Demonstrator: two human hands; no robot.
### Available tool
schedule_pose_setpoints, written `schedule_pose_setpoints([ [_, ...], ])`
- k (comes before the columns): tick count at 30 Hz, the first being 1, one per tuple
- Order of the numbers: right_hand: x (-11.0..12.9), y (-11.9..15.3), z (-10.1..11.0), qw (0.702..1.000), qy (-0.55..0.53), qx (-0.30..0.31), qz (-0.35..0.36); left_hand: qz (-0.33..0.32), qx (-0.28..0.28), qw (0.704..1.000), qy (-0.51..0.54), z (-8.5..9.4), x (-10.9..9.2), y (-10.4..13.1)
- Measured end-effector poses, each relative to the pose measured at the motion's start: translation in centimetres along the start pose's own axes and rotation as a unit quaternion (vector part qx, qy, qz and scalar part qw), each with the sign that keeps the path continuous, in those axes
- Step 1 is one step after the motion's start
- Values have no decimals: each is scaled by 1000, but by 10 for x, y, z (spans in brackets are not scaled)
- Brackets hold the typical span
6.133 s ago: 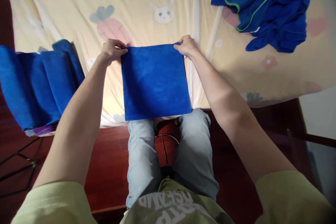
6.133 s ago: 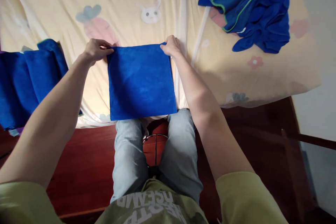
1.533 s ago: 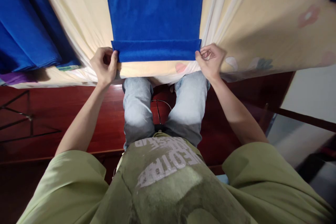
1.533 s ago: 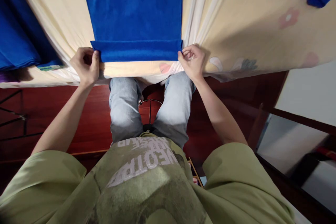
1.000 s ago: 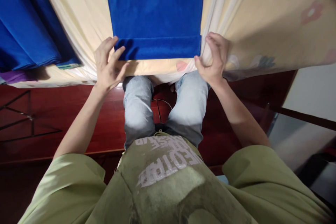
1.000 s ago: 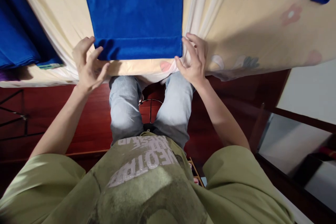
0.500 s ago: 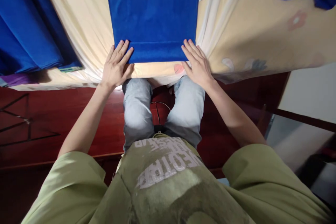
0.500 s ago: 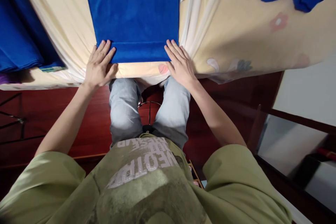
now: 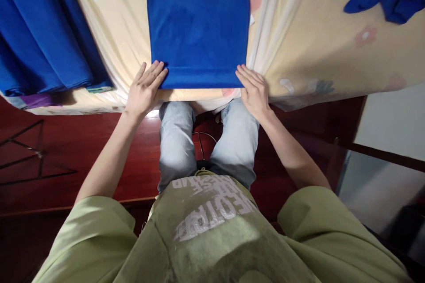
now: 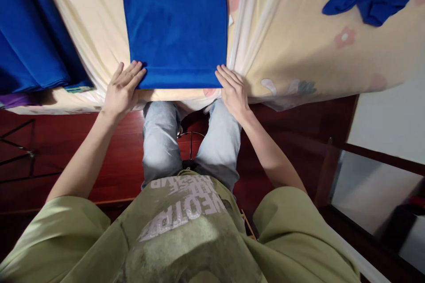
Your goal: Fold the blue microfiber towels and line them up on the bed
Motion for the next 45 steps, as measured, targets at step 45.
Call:
schedule_pose_setpoints([
  [45,-32,7,2,972,-40,-176,-151,136,-264,955,4,-10,41,13],
])
Point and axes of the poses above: each hand's wrist, its own y-axis away from the middle knuckle, its own z-axis out of the back of the hand, x = y × z, the point moved 5 cm from there along -y, towards the middle knuckle, and after that the axes turned 3 degrees about -z, right-handed, at the moved point
